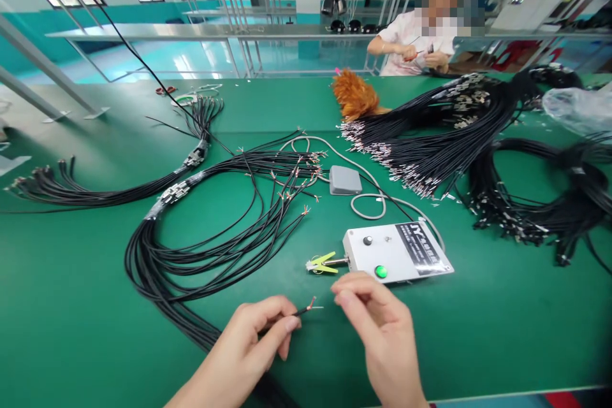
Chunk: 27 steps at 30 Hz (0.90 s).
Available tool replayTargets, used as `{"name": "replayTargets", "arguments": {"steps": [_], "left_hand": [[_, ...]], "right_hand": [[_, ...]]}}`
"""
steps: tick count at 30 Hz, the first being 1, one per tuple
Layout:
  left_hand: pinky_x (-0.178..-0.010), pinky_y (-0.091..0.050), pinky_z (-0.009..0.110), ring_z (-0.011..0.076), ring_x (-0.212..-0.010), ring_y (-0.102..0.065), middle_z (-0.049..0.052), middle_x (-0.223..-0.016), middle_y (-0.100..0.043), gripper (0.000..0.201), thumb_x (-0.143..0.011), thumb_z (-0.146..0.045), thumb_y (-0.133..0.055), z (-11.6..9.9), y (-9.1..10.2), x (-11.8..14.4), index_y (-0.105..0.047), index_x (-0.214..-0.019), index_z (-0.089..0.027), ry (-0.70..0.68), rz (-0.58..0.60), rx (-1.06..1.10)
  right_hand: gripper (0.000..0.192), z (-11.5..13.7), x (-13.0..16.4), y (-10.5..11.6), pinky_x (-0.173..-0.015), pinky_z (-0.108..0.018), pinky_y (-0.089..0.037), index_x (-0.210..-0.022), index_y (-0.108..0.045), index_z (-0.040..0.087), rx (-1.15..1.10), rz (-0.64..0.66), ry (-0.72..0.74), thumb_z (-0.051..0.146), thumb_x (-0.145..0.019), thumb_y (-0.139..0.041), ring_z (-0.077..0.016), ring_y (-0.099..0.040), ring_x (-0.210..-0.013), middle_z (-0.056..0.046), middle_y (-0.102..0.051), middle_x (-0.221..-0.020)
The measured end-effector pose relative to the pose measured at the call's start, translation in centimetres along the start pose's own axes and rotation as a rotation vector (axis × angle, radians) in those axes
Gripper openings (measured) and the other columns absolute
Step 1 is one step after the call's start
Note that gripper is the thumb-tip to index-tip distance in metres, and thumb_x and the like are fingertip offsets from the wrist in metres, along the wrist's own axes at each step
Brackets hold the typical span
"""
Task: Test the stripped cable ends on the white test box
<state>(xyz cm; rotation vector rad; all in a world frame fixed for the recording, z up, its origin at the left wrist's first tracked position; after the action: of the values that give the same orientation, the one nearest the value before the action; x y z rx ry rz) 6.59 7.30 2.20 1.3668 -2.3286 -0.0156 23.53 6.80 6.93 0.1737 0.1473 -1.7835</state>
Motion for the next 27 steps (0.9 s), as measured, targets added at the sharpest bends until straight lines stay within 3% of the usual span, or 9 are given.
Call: {"name": "replayTargets", "arguments": {"steps": [3, 8, 12, 16, 19, 21, 23, 25, 27], "left_hand": [[-0.044, -0.033, 0.021, 0.0105, -0.046, -0.042, 0.000, -0.056, -0.057, 0.044, -0.088, -0.057, -0.051, 0.8, 0.0, -0.1, -0.062, -0.080, -0.015, 0.056, 0.003, 0.110], [-0.048, -0.040, 0.023, 0.0132, -0.048, -0.051, 0.003, -0.059, -0.062, 0.040, -0.088, -0.052, -0.054, 0.0, 0.5, -0.4, -0.067, -0.077, -0.016, 0.003, -0.030, 0.120], [-0.063, -0.048, 0.026, 0.0195, -0.071, -0.061, 0.005, -0.073, -0.064, 0.027, -0.084, -0.040, -0.064, -4.5, 5.2, 1.0, -0.074, -0.071, -0.020, -0.252, -0.422, -0.138], [-0.057, -0.047, 0.023, 0.0134, -0.055, -0.055, -0.005, -0.056, -0.050, 0.021, -0.091, -0.038, -0.059, -7.0, 12.0, 1.2, -0.070, -0.097, -0.022, -0.332, -0.834, -0.031], [-0.083, -0.053, 0.034, 0.0192, -0.081, -0.067, 0.002, -0.083, -0.065, 0.044, -0.093, -0.036, -0.055, -7.4, 15.3, -1.2, -0.048, -0.133, -0.018, -0.449, -0.943, 0.039], [-0.084, -0.053, 0.039, 0.0218, -0.089, -0.066, 0.007, -0.098, -0.065, 0.065, -0.088, -0.033, -0.059, -6.3, 15.3, -3.4, -0.029, -0.144, -0.016, -0.338, -0.887, -0.083], [-0.084, -0.051, 0.039, 0.0231, -0.093, -0.063, 0.009, -0.105, -0.063, 0.049, -0.087, -0.031, -0.059, -5.8, 12.4, -4.1, -0.045, -0.132, -0.018, -0.299, -0.695, -0.334], [-0.085, -0.050, 0.036, 0.0215, -0.093, -0.063, 0.005, -0.101, -0.065, 0.020, -0.089, -0.022, -0.054, -4.7, 5.3, -3.6, -0.060, -0.108, -0.022, -0.336, -0.188, -0.549], [-0.088, -0.049, 0.036, 0.0220, -0.096, -0.063, 0.002, -0.104, -0.066, 0.028, -0.081, -0.009, -0.060, -1.8, -2.0, -0.4, -0.063, -0.103, -0.026, -0.287, 0.332, -0.725]], "right_hand": [[0.010, 0.7, 0.2, 2.3, -0.063, -0.021, -0.050, -0.081, -0.066, 0.023, -0.032, -0.123, 0.059, 0.020, -0.089, -0.062, -0.0137, -0.062, -0.075, -0.001, -0.068, -0.081], [0.010, -0.6, 1.4, 2.1, -0.058, -0.020, -0.051, -0.081, -0.068, 0.023, 0.049, -0.039, 0.053, 0.019, -0.089, -0.063, -0.0123, -0.062, -0.066, -0.001, -0.068, -0.078], [0.011, -3.3, 2.8, 1.9, -0.055, -0.021, -0.052, -0.081, -0.070, 0.021, 0.072, -0.006, -0.039, 0.023, -0.089, -0.063, -0.0129, -0.062, -0.061, -0.002, -0.068, -0.072], [0.013, -5.0, 3.7, 1.9, -0.056, -0.020, -0.056, -0.087, -0.072, 0.021, 0.026, 0.006, -0.091, 0.026, -0.091, -0.062, -0.0137, -0.065, -0.061, -0.003, -0.070, -0.072], [0.015, -5.6, 3.8, 2.1, -0.057, -0.021, -0.058, -0.089, -0.073, 0.020, 0.002, -0.002, -0.111, 0.029, -0.091, -0.062, -0.0145, -0.066, -0.062, -0.004, -0.071, -0.073], [0.017, -5.9, 3.9, 2.4, -0.057, -0.022, -0.058, -0.088, -0.073, 0.019, -0.014, -0.039, -0.133, 0.032, -0.091, -0.063, -0.0147, -0.066, -0.060, -0.005, -0.071, -0.071], [0.019, -6.2, 4.0, 2.7, -0.056, -0.021, -0.057, -0.087, -0.073, 0.019, -0.029, -0.079, -0.163, 0.035, -0.090, -0.064, -0.0145, -0.065, -0.058, -0.005, -0.071, -0.070], [0.020, -6.3, 4.0, 2.8, -0.056, -0.021, -0.057, -0.085, -0.073, 0.019, -0.031, -0.097, -0.182, 0.036, -0.089, -0.064, -0.0142, -0.065, -0.058, -0.005, -0.071, -0.069], [0.020, -6.0, 3.8, 2.6, -0.056, -0.020, -0.056, -0.085, -0.072, 0.019, -0.020, -0.090, -0.178, 0.036, -0.089, -0.064, -0.0136, -0.065, -0.058, -0.005, -0.071, -0.068]]}}
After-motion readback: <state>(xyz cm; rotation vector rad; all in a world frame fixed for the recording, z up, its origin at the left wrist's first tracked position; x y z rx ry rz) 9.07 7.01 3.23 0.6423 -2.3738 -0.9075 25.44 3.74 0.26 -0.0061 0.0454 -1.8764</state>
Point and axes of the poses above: each hand's wrist, its own x-axis away from the middle knuckle, its own y-axis out of the back of the hand, z = x × y, the point moved 10 cm from there along -x, towards the middle knuckle
